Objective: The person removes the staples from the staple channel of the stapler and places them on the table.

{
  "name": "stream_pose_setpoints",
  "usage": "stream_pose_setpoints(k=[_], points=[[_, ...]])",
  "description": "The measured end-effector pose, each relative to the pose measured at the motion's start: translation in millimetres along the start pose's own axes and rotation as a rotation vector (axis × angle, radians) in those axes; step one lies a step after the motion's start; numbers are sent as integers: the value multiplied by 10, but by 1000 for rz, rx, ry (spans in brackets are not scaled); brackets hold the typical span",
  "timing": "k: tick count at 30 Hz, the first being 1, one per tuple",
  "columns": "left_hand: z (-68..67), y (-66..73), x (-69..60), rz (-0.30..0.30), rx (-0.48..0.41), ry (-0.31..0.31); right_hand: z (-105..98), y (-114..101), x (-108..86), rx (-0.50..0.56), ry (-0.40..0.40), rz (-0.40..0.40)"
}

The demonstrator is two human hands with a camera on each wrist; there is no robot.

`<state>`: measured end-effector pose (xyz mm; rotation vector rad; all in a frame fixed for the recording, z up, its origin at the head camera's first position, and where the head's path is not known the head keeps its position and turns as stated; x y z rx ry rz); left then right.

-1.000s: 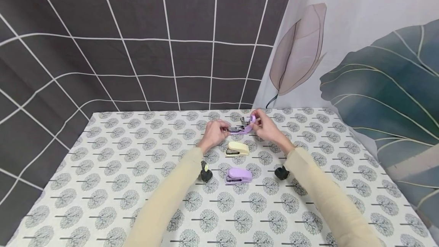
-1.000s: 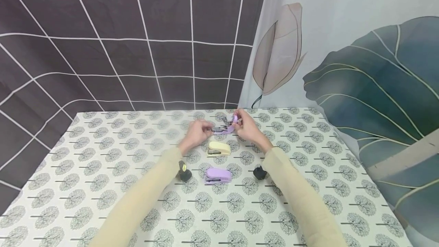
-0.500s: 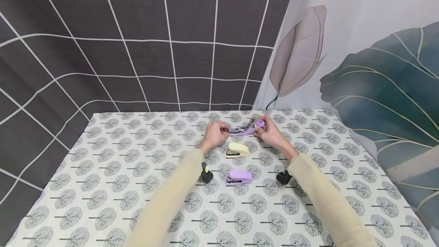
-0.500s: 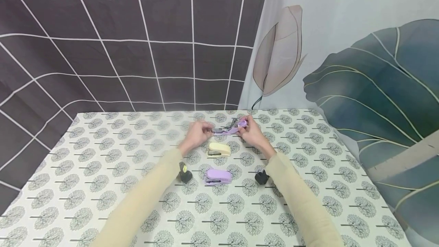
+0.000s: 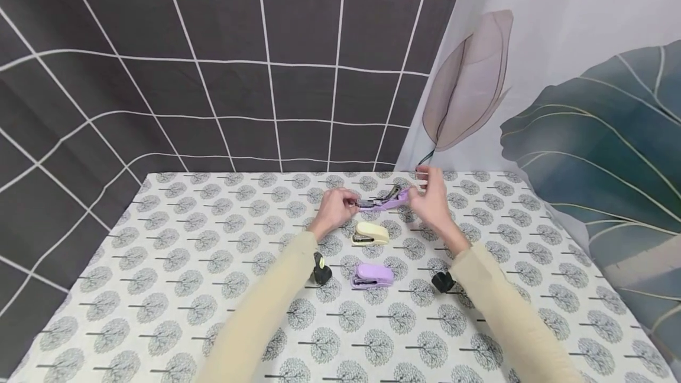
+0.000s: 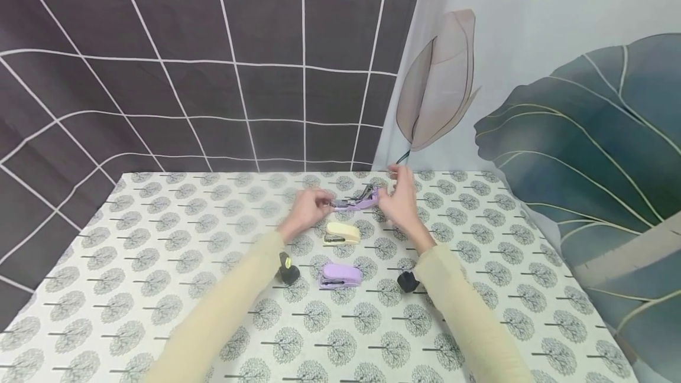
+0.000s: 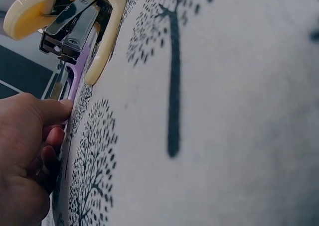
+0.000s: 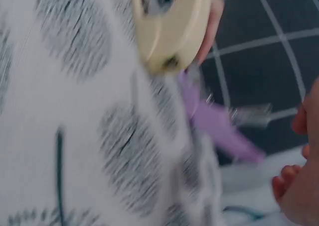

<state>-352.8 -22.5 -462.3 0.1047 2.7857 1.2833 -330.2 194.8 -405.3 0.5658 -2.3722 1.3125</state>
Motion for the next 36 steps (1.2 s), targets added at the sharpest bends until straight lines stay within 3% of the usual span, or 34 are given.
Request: stream_pose_setpoints(k=[2,5,9,12,17,21,32,36], points=[[-15,-1,1,-2,-11,8,33,-156,46,8,11,-57],[-27,13,-3,2,-12,11,198,-305,84,96,-116,-24],[-11,34,-7,6,0,-1,470,-287,59,244,-312,181],[7,33,1,7,10,-3,604,-218,40,300,-375,311],[5,50,18,51,30,26,682,-114,45,305,-371,423],[-2,67,20,53,27,18,708,-61,46,310,-373,464],[-34,69,0,56,62,24,810,-21,28,359,-349,506],[-15,37,3,54,70,16,832,-2,0,332,-337,483]])
Point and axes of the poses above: each hand's wrist, its own x-axis towards the middle knuckle, its own z-axis out of the palm, y = z × x, the point moved 5 cm from there along x, towards the middle knuckle, and after that the axes turned 15 degrees about -z, right-handed, at the moved point
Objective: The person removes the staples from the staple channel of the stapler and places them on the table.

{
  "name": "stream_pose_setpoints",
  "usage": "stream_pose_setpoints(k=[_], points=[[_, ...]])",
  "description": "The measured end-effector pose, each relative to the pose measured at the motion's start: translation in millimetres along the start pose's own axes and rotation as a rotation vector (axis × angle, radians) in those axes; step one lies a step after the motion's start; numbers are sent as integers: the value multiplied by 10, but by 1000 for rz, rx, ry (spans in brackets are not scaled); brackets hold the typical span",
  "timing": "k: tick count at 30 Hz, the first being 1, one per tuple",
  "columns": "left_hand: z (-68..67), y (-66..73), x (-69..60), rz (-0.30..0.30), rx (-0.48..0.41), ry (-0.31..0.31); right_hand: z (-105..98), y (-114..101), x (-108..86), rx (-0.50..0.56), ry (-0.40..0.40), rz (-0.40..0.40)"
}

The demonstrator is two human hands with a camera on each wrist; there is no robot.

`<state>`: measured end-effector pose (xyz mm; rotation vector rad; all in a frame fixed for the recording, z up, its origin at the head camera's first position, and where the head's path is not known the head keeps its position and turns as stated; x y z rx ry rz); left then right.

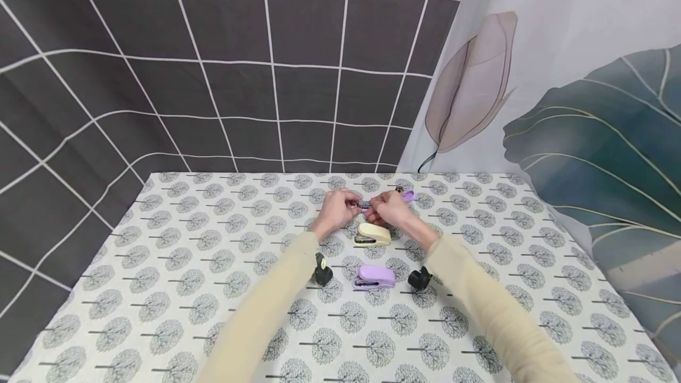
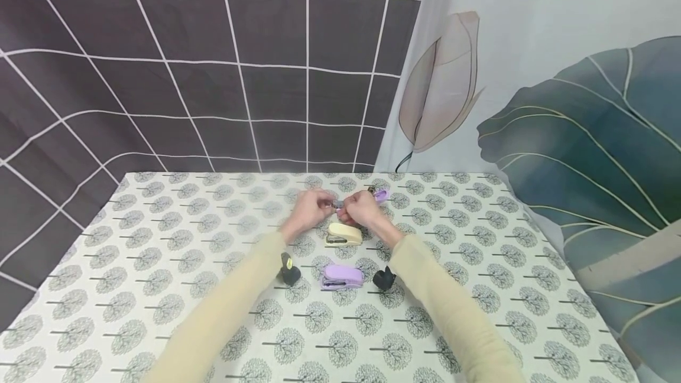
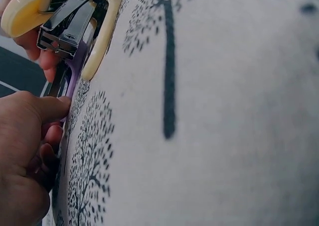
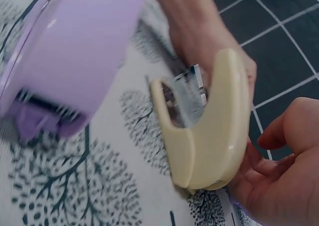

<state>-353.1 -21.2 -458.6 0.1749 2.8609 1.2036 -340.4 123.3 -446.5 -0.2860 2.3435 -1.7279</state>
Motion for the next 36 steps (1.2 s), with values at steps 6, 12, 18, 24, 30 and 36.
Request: stream_pose_setpoints(k=[6,12,18,24,30,36], points=[[4,-13,2,15,-2,9,28,-15,13,-150,27,-102],[-7,-6,-7,33,4,25,51,-81,40,-452,67,-251],[0,-6,-12,40,14,30,61,-121,38,-643,117,-308],[5,-18,-1,35,-1,22,67,-131,30,-661,112,-311],[-4,-7,-3,53,20,33,65,-122,35,-652,113,-339],[-3,7,-7,57,34,38,51,-115,26,-622,130,-344]])
Point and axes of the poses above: each hand's wrist, its own x-axis towards the middle knuckle, its own z-axis out of the palm, y = z × x, the point moved 5 cm from there along x, towards the middle knuckle, and after that the axes turned 15 degrees about -z, right-handed, at the moved point
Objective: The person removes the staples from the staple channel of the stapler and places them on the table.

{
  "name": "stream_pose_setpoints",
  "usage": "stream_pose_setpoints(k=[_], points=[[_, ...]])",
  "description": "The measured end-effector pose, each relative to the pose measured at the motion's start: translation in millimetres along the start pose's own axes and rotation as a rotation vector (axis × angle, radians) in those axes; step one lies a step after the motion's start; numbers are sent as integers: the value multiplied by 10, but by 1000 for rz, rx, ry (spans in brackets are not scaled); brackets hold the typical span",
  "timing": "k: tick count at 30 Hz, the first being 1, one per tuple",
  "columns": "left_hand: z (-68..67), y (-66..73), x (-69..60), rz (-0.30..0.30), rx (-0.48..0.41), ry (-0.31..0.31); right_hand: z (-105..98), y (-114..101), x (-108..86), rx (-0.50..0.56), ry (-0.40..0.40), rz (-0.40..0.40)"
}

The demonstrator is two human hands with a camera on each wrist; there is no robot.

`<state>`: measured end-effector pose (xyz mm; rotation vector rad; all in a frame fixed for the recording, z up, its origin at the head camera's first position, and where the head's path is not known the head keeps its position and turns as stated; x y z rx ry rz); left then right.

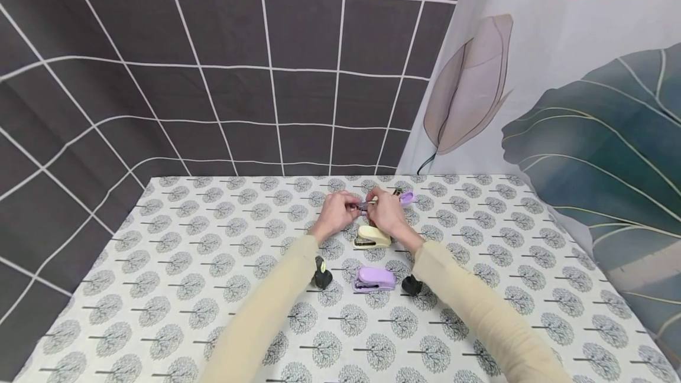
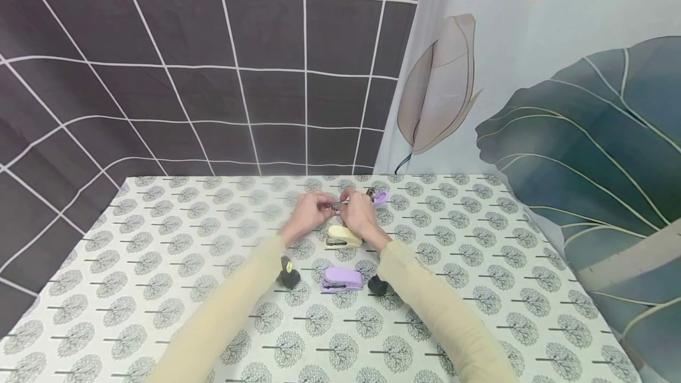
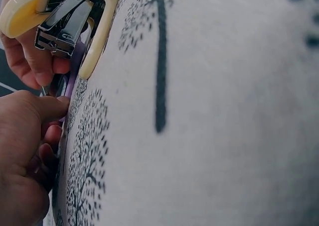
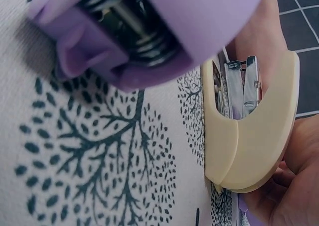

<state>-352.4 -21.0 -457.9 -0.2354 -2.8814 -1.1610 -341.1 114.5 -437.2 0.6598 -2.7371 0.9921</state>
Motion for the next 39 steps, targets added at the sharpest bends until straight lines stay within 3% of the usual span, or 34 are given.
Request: stream_pose_setpoints(k=[9,13,26,39], points=[[8,-13,-1,-24,-21,-15,-69,18,-9,104,36,35],[18,-24,7,-41,-39,-30,-118,9,-36,198,30,65],[29,-33,1,-71,-62,-48,-308,-17,-111,326,38,38],[35,-34,4,-51,-65,-48,-557,3,-159,344,80,-1]])
Point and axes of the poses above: each hand's wrist, its own x-axis towards the middle knuckle, its own z-axis out of the palm, y = z × x, the point moved 5 cm from there along x, towards the middle knuckle, and after that the axes turned 15 degrees about -z, right-handed, at the moved point
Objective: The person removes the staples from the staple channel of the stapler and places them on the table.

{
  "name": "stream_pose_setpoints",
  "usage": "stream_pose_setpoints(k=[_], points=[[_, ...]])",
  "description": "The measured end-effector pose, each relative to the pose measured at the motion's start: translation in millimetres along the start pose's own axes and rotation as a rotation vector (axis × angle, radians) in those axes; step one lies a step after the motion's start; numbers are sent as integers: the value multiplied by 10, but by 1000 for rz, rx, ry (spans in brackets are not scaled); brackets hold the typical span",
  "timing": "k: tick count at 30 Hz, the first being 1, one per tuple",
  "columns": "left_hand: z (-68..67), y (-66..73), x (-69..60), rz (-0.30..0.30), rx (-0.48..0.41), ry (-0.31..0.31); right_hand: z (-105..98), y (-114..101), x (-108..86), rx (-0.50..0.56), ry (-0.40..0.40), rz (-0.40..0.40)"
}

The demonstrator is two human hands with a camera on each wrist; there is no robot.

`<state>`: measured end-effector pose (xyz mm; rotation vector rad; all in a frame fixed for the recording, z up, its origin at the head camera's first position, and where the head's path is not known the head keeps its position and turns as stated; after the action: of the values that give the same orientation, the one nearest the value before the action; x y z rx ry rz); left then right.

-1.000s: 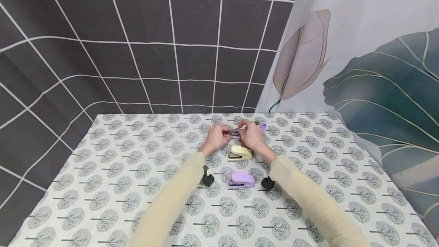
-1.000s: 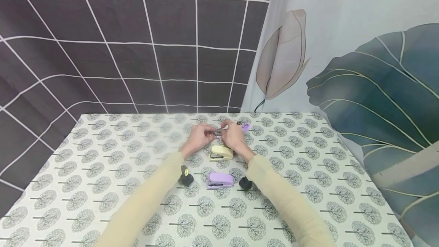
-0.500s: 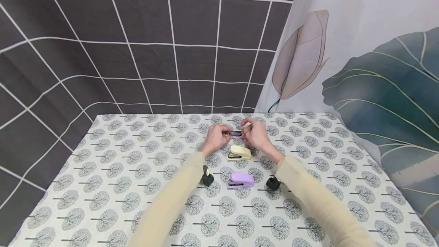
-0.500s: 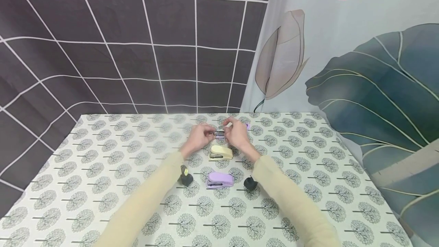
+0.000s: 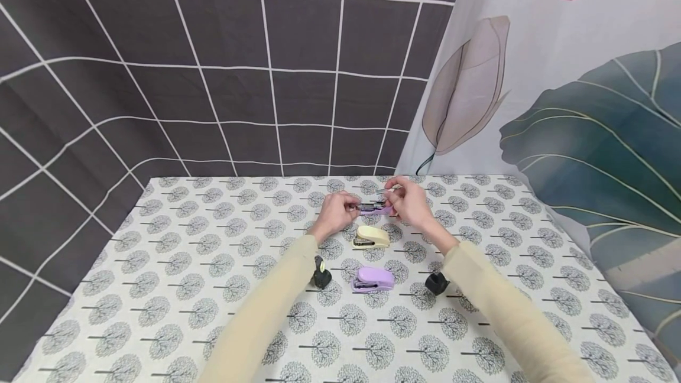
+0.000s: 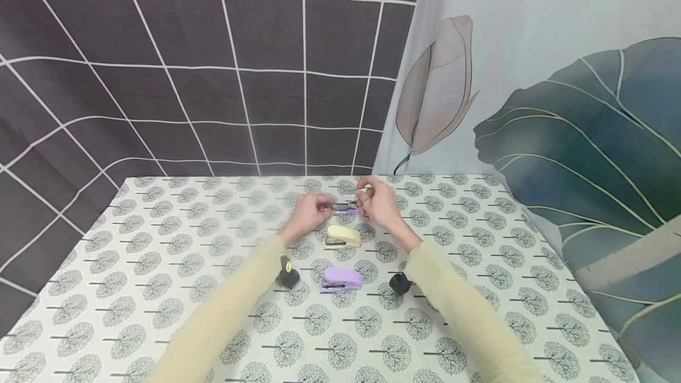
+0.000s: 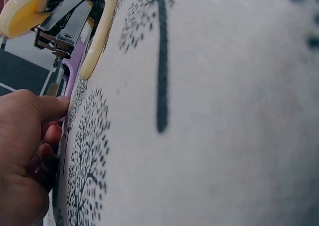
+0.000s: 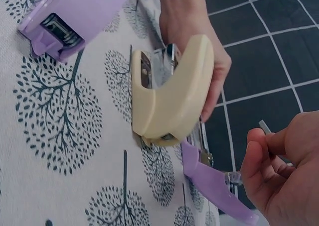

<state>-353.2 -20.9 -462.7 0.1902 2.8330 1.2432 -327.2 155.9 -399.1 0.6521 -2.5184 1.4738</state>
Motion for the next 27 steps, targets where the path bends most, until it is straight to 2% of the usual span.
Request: stream_pose_setpoints(k=[9,16,22,27], points=[[-8,5,-17,-17,-7,-8,-193,74,-10,71,25,45],[-13,16,-14,4,12,8,-338,166,-46,102,33,70],[-5,12,-14,-13,-9,-11,-470,264,-97,115,65,111],[-6,18,-14,-1,1,2,-565,372,-139,144,86,144]])
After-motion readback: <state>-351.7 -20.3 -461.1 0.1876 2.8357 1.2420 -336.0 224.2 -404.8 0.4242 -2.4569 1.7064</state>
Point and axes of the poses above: each hand's wrist, its own x-axis towards the middle knuckle, its own z-axis out of the palm, y = z × x, the point moved 5 cm from there along x, towards the middle knuckle, and after that the axes turned 15 degrees about -z, right-handed, at the moved point
